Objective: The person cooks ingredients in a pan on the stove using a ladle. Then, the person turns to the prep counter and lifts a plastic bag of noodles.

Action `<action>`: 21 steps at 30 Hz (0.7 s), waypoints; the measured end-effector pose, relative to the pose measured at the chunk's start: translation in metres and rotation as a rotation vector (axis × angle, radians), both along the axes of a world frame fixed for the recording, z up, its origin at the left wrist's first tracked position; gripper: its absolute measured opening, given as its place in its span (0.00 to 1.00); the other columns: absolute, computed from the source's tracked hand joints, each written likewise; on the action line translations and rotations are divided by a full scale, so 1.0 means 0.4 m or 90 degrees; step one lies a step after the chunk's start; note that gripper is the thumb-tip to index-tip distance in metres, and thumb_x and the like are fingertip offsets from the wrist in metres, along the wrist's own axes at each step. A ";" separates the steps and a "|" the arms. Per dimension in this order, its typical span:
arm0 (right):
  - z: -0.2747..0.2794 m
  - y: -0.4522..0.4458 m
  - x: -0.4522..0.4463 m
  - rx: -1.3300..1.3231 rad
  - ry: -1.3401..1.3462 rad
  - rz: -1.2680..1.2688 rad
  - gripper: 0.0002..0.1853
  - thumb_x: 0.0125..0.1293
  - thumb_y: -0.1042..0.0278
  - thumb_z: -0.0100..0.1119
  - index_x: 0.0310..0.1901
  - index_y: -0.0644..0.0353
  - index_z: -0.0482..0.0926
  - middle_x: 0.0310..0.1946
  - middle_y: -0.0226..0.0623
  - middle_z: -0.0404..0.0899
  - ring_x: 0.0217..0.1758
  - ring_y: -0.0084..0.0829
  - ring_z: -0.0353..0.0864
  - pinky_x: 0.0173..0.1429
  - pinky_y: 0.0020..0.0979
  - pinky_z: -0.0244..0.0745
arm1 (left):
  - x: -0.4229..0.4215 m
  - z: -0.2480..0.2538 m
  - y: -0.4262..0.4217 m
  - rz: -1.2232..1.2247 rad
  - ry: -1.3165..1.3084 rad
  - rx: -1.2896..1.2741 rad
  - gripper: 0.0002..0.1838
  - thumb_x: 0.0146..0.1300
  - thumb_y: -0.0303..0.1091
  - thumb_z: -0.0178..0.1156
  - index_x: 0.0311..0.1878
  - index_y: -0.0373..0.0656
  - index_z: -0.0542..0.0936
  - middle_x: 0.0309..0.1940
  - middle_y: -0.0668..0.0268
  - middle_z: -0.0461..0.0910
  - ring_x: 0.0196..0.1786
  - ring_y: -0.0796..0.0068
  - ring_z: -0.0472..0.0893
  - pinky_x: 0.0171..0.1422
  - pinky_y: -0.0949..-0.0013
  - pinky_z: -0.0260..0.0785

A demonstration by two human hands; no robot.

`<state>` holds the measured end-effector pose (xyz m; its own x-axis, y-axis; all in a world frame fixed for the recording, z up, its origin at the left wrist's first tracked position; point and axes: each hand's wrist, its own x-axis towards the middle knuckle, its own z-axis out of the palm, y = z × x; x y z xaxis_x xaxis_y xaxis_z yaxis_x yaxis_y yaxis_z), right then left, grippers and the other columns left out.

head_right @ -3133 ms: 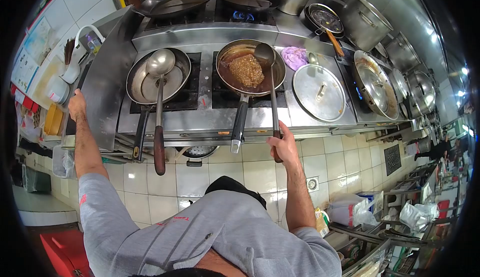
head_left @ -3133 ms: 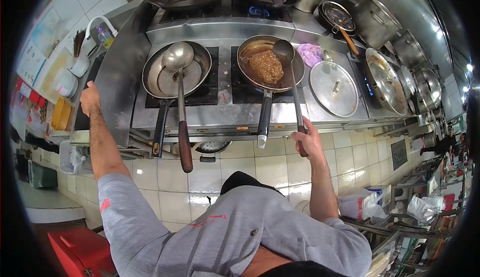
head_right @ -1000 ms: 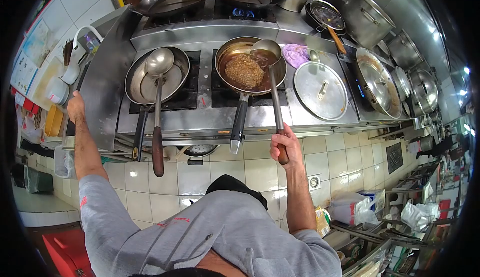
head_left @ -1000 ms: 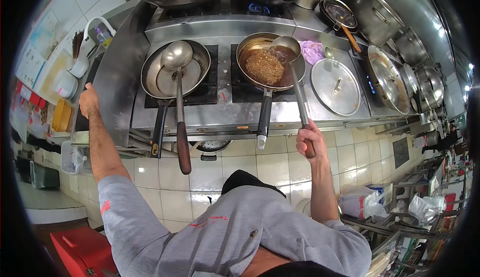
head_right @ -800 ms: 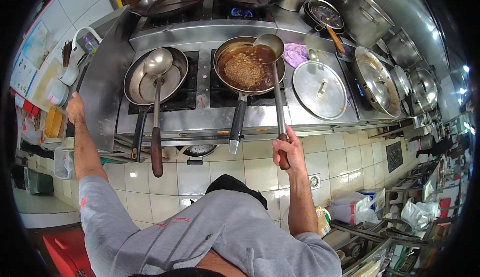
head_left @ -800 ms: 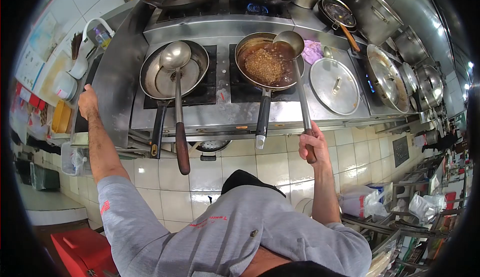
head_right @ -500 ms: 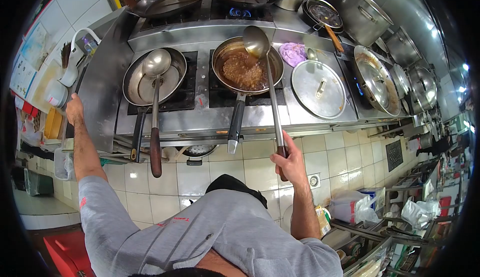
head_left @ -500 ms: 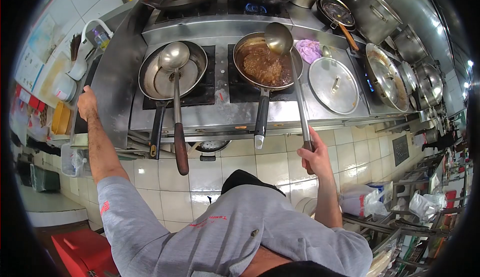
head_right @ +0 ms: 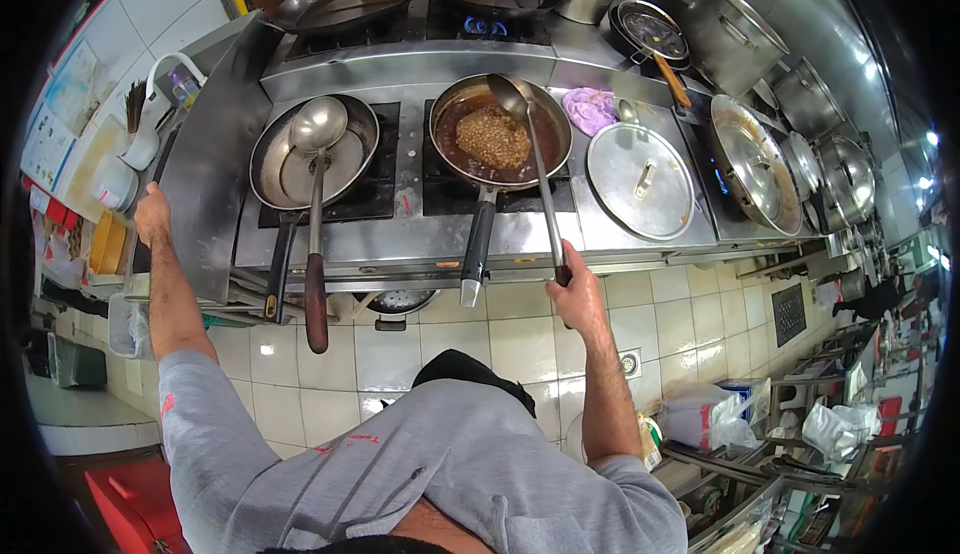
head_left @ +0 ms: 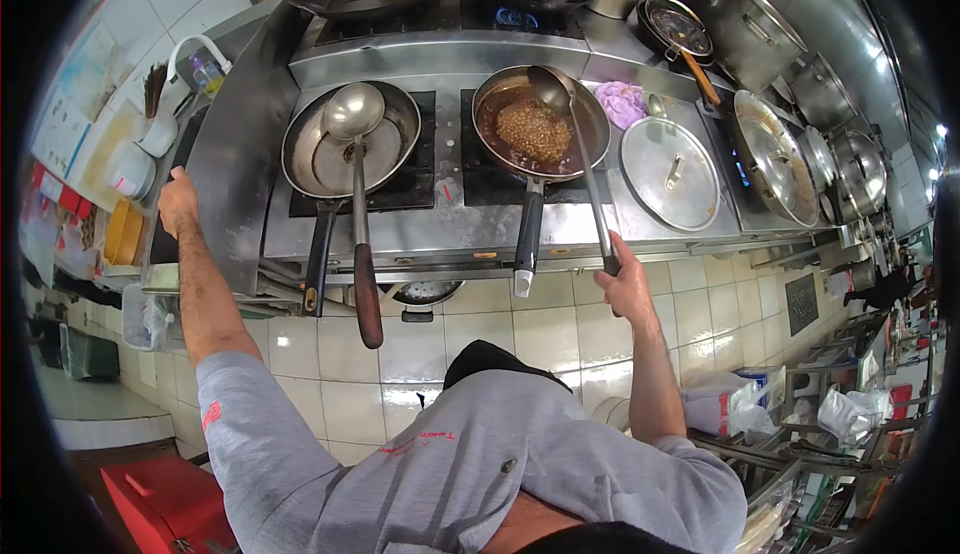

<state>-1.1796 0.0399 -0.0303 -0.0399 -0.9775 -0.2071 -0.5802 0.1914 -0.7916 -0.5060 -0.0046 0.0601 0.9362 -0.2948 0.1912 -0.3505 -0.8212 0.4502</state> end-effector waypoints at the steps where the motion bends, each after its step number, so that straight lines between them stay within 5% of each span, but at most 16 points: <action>1: 0.003 -0.008 0.001 0.001 0.000 0.001 0.38 0.52 0.79 0.59 0.67 0.59 0.60 0.27 0.35 0.73 0.30 0.27 0.74 0.38 0.32 0.74 | -0.002 -0.002 -0.001 0.004 -0.001 -0.004 0.36 0.62 0.60 0.39 0.55 0.36 0.76 0.55 0.50 0.75 0.59 0.51 0.74 0.62 0.52 0.64; 4: 0.010 -0.025 0.008 -0.005 0.054 -0.014 0.38 0.52 0.78 0.59 0.67 0.60 0.59 0.30 0.38 0.76 0.36 0.32 0.78 0.44 0.34 0.75 | -0.009 0.002 0.000 0.005 -0.003 0.000 0.36 0.62 0.60 0.39 0.55 0.36 0.76 0.55 0.50 0.75 0.59 0.51 0.74 0.62 0.53 0.64; 7: 0.008 -0.029 0.022 0.037 -0.094 -0.029 0.38 0.51 0.79 0.59 0.67 0.60 0.59 0.23 0.37 0.74 0.17 0.30 0.74 0.21 0.30 0.69 | -0.005 0.002 -0.002 0.009 0.005 -0.005 0.36 0.62 0.60 0.39 0.55 0.36 0.76 0.56 0.50 0.75 0.60 0.52 0.74 0.62 0.53 0.64; 8: 0.010 -0.027 0.028 0.039 -0.094 -0.030 0.38 0.51 0.79 0.59 0.67 0.60 0.59 0.23 0.37 0.74 0.17 0.30 0.74 0.21 0.30 0.69 | -0.004 0.001 -0.002 0.009 0.005 -0.003 0.36 0.62 0.60 0.39 0.55 0.36 0.76 0.56 0.50 0.75 0.60 0.52 0.74 0.62 0.53 0.64; 10: 0.022 -0.021 0.042 0.098 -0.442 -0.074 0.35 0.51 0.80 0.57 0.64 0.60 0.63 0.19 0.32 0.69 0.11 0.24 0.67 0.12 0.27 0.60 | 0.000 0.000 -0.004 0.010 0.007 0.000 0.36 0.62 0.61 0.39 0.55 0.37 0.77 0.56 0.50 0.75 0.60 0.52 0.74 0.62 0.53 0.64; 13: 0.035 -0.020 0.029 0.176 -0.680 -0.112 0.31 0.53 0.81 0.57 0.61 0.61 0.63 0.19 0.33 0.70 0.11 0.25 0.67 0.11 0.26 0.57 | -0.003 0.001 -0.002 0.004 0.004 -0.003 0.36 0.62 0.61 0.39 0.55 0.37 0.77 0.55 0.50 0.75 0.60 0.52 0.73 0.62 0.53 0.64; 21: 0.042 0.054 0.022 0.100 -0.679 -0.107 0.33 0.53 0.82 0.56 0.63 0.63 0.61 0.18 0.34 0.69 0.10 0.25 0.66 0.11 0.26 0.57 | -0.013 0.003 0.003 -0.007 0.001 -0.013 0.36 0.63 0.60 0.39 0.54 0.35 0.77 0.55 0.48 0.75 0.60 0.50 0.73 0.62 0.52 0.63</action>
